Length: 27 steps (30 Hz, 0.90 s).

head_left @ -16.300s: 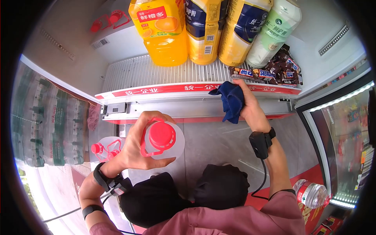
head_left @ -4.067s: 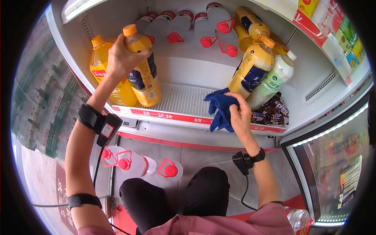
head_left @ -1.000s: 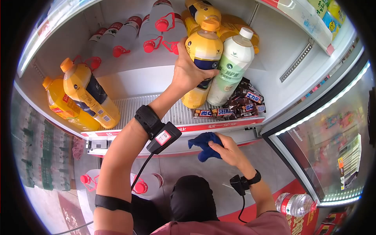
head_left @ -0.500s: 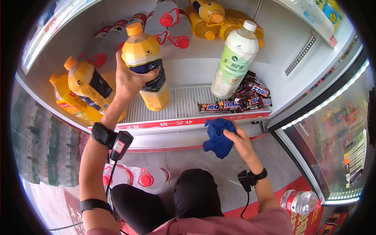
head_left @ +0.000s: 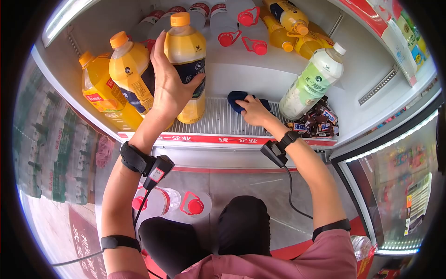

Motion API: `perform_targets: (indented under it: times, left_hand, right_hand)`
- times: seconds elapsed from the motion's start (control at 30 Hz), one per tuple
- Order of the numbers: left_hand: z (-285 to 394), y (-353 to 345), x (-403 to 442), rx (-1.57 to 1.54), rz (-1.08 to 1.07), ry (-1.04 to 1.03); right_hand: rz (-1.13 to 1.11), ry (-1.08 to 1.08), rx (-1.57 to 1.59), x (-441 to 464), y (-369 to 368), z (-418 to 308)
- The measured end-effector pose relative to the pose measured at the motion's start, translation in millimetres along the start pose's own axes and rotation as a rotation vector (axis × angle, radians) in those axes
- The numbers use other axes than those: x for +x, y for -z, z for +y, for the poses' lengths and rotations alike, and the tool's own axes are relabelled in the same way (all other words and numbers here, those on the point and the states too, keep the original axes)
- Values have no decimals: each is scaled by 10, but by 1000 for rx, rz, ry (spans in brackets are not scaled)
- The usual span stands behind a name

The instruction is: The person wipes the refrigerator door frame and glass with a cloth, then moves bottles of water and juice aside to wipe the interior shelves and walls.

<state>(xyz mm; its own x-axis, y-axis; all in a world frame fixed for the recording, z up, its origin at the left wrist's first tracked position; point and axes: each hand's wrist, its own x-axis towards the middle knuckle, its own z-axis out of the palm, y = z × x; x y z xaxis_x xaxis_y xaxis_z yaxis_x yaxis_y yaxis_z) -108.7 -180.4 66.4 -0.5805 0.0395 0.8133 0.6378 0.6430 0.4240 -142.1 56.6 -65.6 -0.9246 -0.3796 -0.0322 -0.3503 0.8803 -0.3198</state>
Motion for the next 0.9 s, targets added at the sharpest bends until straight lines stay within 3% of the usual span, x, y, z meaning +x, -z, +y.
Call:
perform_targets:
  times: [0.13,0.23,0.3,0.43,0.5,0.57,0.63,0.67,0.73,0.77,0.83,0.9]
  left_hand:
    - [-8,2,-66,148,100,-189]
    - [36,34,-63,268,14,-270]
    - [72,-3,-75,234,11,-245]
    - [171,-26,-85,412,23,-224]
    - [229,-12,-89,583,54,-227]
    - [311,-45,-105,663,53,-258]
    - [361,-132,-152,392,-71,-385]
    - [389,-220,-209,312,-201,-389]
    - [383,-390,-446,50,-715,-204]
    - [264,-493,-613,-16,-830,-265]
    - [169,-581,-804,130,-1123,-333]
    - [-52,-729,-986,127,-1168,-373]
  right_hand:
    - [19,24,92,75,-11,-14]
    - [-54,82,119,-171,148,-98]
    - [-361,188,239,-338,268,-148]
    - [-388,222,231,-310,235,-147]
    - [-347,241,219,-354,244,-134]
    - [-54,122,527,-514,372,-97]
    - [197,102,821,-854,519,-29]
    - [177,54,957,-1082,619,-21]
    - [127,-35,1184,-1505,610,48]
    - [94,-74,1277,-1693,527,81]
    - [19,-256,1620,-2010,156,150]
    - [82,-372,1786,-2228,-245,240]
